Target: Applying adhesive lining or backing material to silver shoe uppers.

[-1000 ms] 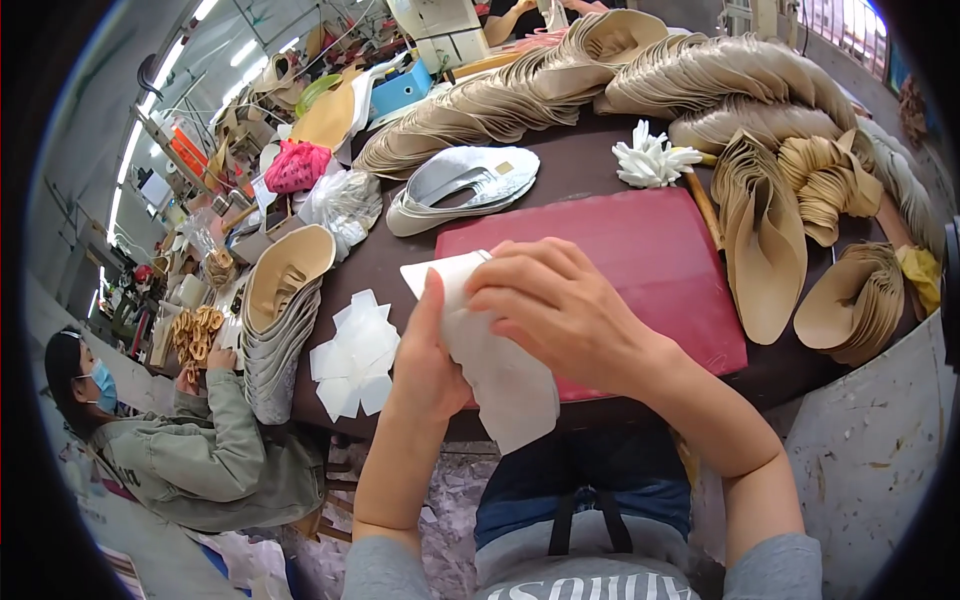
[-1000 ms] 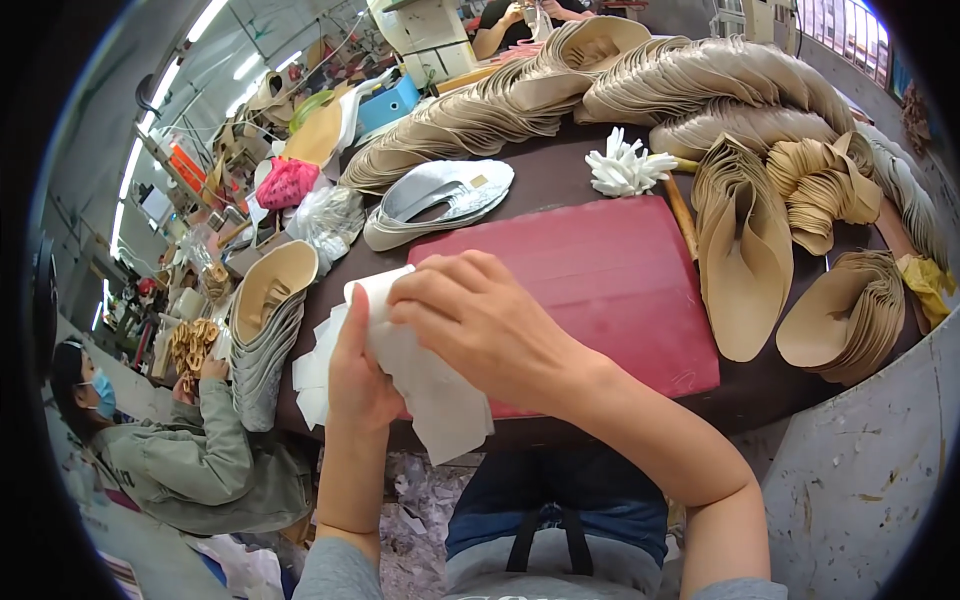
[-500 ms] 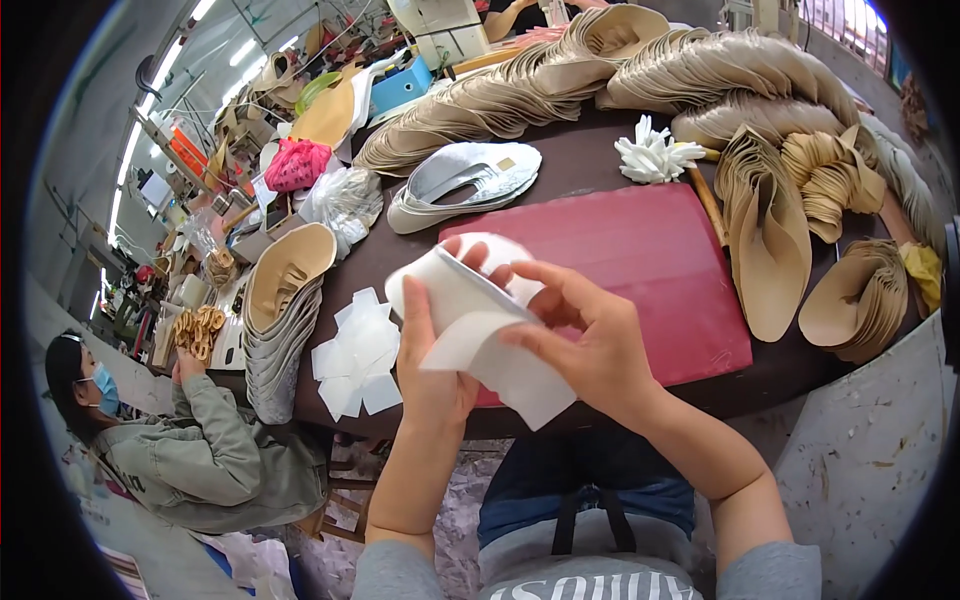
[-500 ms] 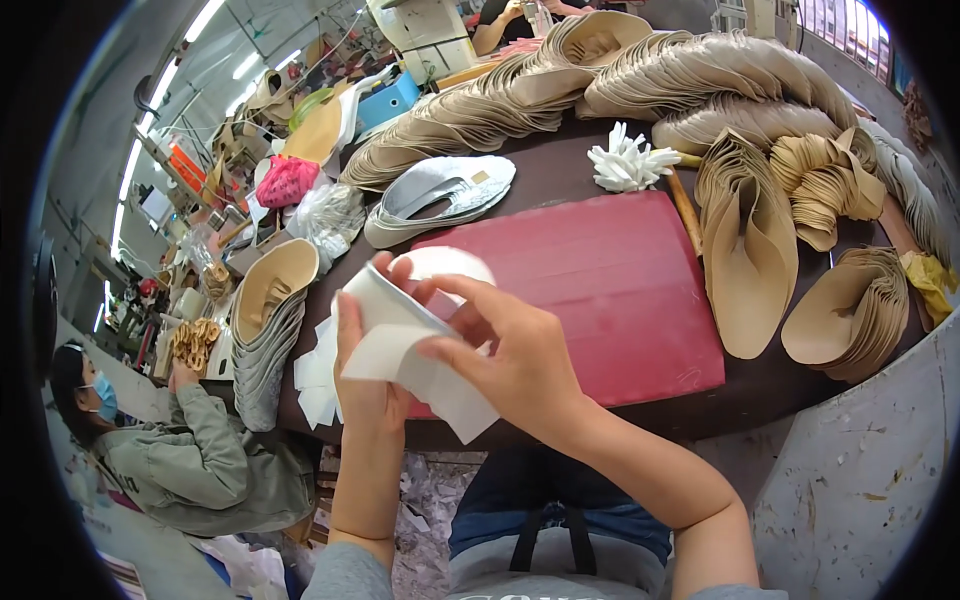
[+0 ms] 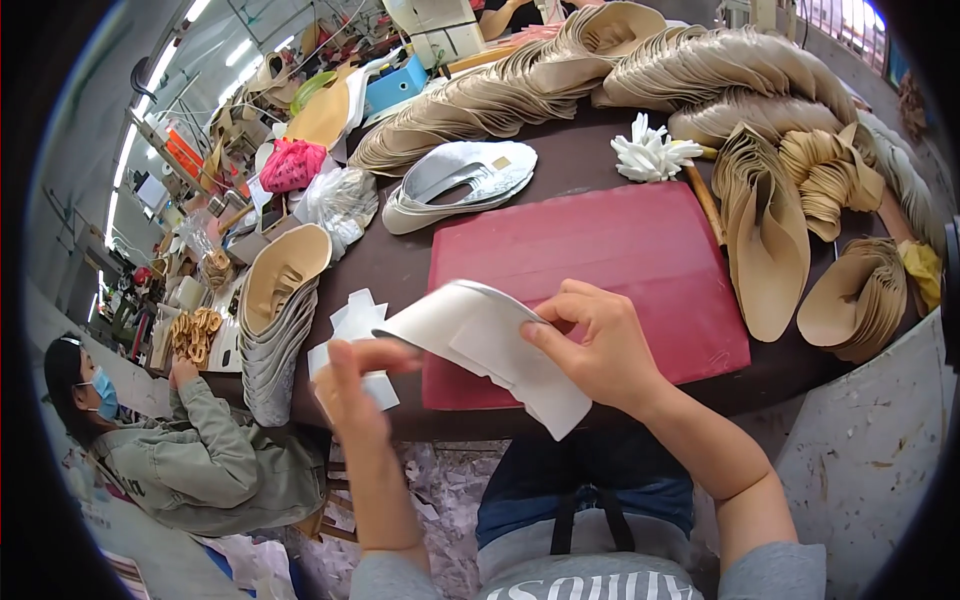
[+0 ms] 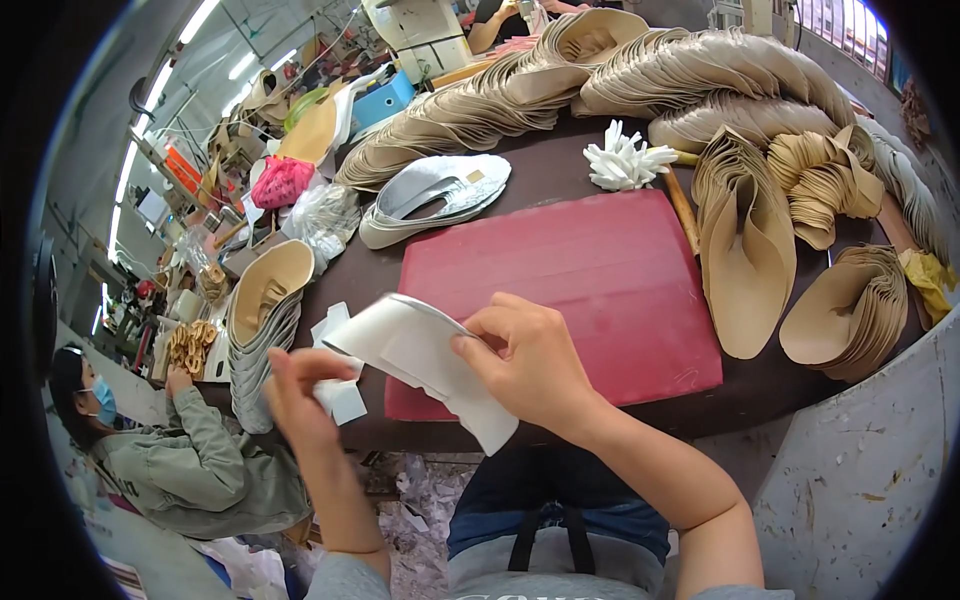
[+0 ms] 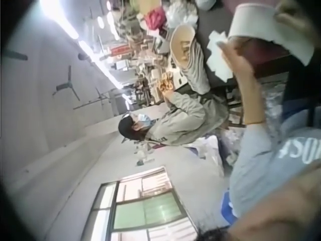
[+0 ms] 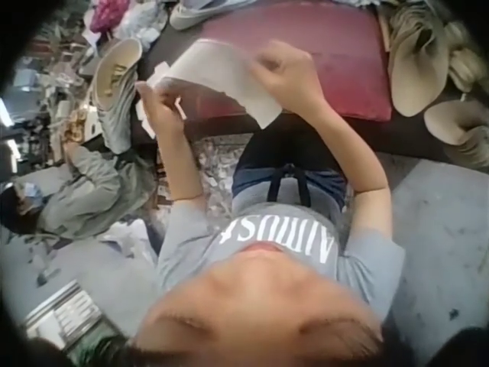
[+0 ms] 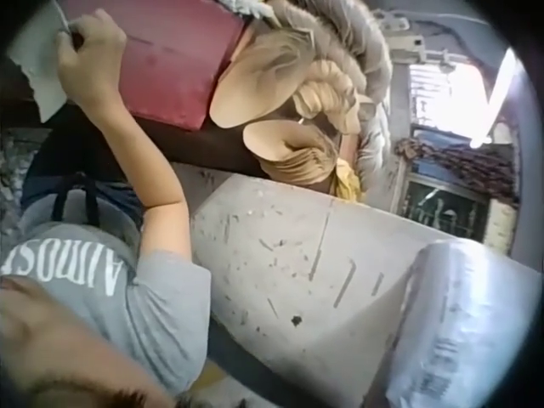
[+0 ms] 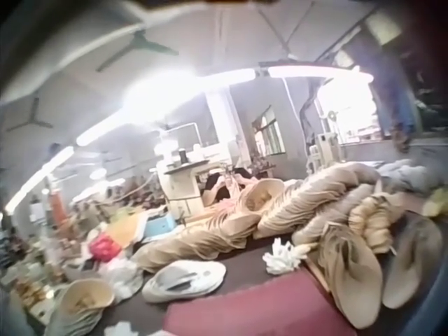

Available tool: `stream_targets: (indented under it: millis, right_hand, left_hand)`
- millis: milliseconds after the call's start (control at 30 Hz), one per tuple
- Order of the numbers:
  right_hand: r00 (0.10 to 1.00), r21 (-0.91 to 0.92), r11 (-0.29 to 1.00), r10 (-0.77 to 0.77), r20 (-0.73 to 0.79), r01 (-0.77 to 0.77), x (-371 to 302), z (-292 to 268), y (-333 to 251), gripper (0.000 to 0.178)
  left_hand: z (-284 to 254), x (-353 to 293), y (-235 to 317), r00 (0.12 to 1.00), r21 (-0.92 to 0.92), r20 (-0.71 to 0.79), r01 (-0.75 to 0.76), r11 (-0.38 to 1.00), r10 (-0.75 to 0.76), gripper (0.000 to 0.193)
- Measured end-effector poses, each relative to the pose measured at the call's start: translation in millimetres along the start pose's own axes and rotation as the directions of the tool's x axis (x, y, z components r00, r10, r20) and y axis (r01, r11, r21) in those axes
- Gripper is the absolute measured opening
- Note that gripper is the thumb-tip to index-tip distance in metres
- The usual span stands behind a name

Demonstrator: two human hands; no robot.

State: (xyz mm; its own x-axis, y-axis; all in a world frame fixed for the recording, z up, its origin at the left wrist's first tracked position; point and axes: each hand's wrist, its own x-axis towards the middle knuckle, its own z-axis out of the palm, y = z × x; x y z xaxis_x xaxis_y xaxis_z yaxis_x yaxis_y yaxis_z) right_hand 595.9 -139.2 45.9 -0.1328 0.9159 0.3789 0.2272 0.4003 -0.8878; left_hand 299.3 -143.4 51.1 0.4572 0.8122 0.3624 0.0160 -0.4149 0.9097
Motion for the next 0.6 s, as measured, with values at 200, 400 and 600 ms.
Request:
stream_targets:
  millis: [200, 400, 600]
  right_hand:
    - [0.883, -0.320, 0.825, -0.459, 0.100, 0.466, 8.5, 12.7, -16.8, 0.008]
    - [0.990, 0.110, 0.992, 0.073, -0.118, -0.060, -17.6, -30.8, -37.3, 0.029]
    - [0.882, 0.528, 0.719, 0.449, 0.145, -0.453, -28.7, 1.3, 27.9, 0.028]
  left_hand:
    - [64.2, 65.8, 59.7, 0.835, 0.937, 0.158, -0.295, 0.186, 0.527, 0.009]
    - [44.0, 18.4, 40.7, 0.987, 0.723, -0.159, 0.116, 0.681, 0.000, 0.015]
    - [64.9, 17.3, 17.3, 0.962, 0.314, -0.220, 0.226, 0.922, -0.160, 0.014]
